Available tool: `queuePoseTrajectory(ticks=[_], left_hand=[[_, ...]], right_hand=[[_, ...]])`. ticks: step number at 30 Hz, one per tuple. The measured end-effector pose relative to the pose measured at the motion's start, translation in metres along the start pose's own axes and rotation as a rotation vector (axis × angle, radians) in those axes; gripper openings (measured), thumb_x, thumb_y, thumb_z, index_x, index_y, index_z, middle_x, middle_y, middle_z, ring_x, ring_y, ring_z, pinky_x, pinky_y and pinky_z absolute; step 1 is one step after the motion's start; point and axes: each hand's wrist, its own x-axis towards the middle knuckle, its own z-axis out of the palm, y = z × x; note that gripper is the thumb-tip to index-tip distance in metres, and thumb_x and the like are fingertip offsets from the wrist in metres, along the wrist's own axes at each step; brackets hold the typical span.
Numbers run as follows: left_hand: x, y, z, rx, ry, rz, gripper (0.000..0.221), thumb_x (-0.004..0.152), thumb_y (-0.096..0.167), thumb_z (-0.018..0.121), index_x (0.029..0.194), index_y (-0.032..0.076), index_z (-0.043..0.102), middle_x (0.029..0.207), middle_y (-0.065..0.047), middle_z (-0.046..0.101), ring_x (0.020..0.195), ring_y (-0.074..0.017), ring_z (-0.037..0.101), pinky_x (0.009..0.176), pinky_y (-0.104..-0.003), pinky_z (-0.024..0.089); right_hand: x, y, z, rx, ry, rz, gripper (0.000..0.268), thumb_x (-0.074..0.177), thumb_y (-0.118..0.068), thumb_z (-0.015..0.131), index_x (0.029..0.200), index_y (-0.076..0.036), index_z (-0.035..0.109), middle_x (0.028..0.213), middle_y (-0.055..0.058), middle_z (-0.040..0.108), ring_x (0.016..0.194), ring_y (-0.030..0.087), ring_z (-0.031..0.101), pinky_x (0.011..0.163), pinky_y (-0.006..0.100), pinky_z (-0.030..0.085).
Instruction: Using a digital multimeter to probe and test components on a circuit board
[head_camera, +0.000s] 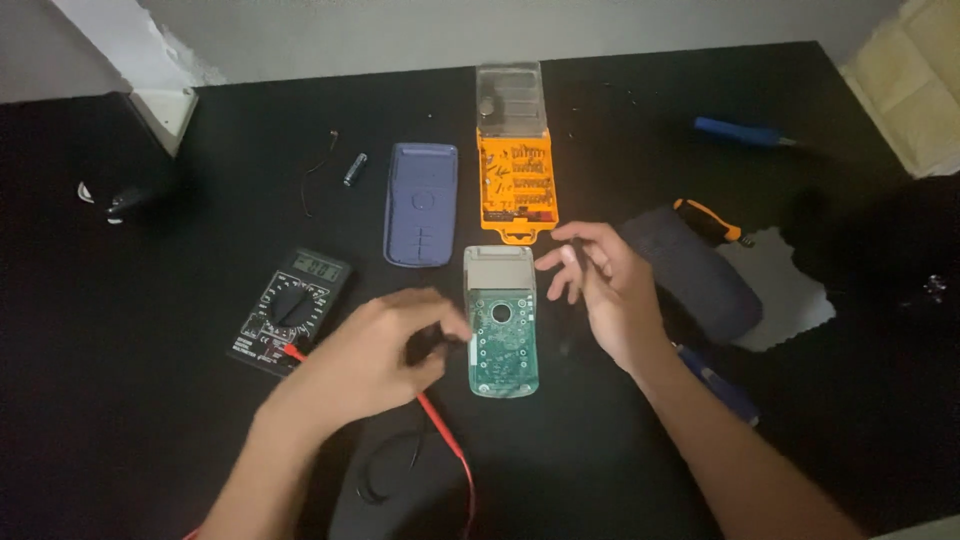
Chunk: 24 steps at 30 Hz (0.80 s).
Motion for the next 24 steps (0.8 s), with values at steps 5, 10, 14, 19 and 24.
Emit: queuePoseTrajectory(ticks=[5, 10, 14, 19, 24], left_hand=[[-0.02, -0.001, -0.008, 0.041, -0.049, -0.135, 0.033, 0.065, -0.001, 0.057, 0.092, 0.014, 0.066, 0.091, -0.001, 0.064, 0.085, -0.0157, 0.058, 0.07, -0.03, 0.045], [-0.029, -0.009, -0.002, 0.155, -0.098, -0.096, 0.033, 0.06, 0.002, 0.057, 0.088, 0.017, 0.066, 0.089, 0.0, 0.061, 0.083, -0.0196, 0.055, 0.071, -0.032, 0.042], [-0.03, -0.012, 0.002, 0.12, -0.124, -0.215, 0.028, 0.066, 0.001, 0.06, 0.084, 0.02, 0.07, 0.088, 0.005, 0.065, 0.086, -0.0146, 0.054, 0.075, -0.029, 0.042], [-0.031, -0.019, 0.006, 0.151, -0.179, -0.234, 0.021, 0.067, 0.008, 0.065, 0.082, 0.022, 0.071, 0.088, 0.007, 0.063, 0.087, -0.0139, 0.054, 0.08, -0.03, 0.039], [-0.036, -0.008, -0.004, -0.07, -0.113, -0.195, 0.01, 0.071, 0.012, 0.07, 0.077, 0.021, 0.072, 0.088, 0.007, 0.065, 0.086, -0.0104, 0.059, 0.073, -0.027, 0.046]], right_hand=[[-0.004, -0.01, 0.003, -0.048, 0.004, 0.034, 0.021, 0.087, -0.011, 0.045, 0.103, -0.003, 0.057, 0.073, 0.007, 0.063, 0.047, 0.01, 0.051, 0.043, 0.02, 0.04], [-0.009, -0.007, 0.005, -0.151, 0.021, -0.037, 0.023, 0.087, -0.01, 0.047, 0.107, -0.002, 0.058, 0.062, 0.004, 0.055, 0.047, 0.008, 0.044, 0.041, 0.021, 0.038], [-0.009, -0.009, 0.007, -0.249, 0.122, -0.083, 0.025, 0.087, -0.015, 0.05, 0.106, -0.003, 0.06, 0.058, 0.002, 0.053, 0.053, 0.009, 0.048, 0.05, 0.022, 0.037], [-0.01, -0.005, 0.008, -0.324, 0.128, -0.148, 0.023, 0.088, -0.012, 0.05, 0.107, -0.001, 0.058, 0.058, 0.004, 0.052, 0.048, 0.01, 0.046, 0.04, 0.022, 0.035], [-0.009, -0.008, 0.01, -0.363, 0.222, -0.11, 0.025, 0.087, -0.016, 0.049, 0.105, -0.001, 0.059, 0.054, 0.002, 0.055, 0.046, 0.01, 0.049, 0.046, 0.024, 0.038]])
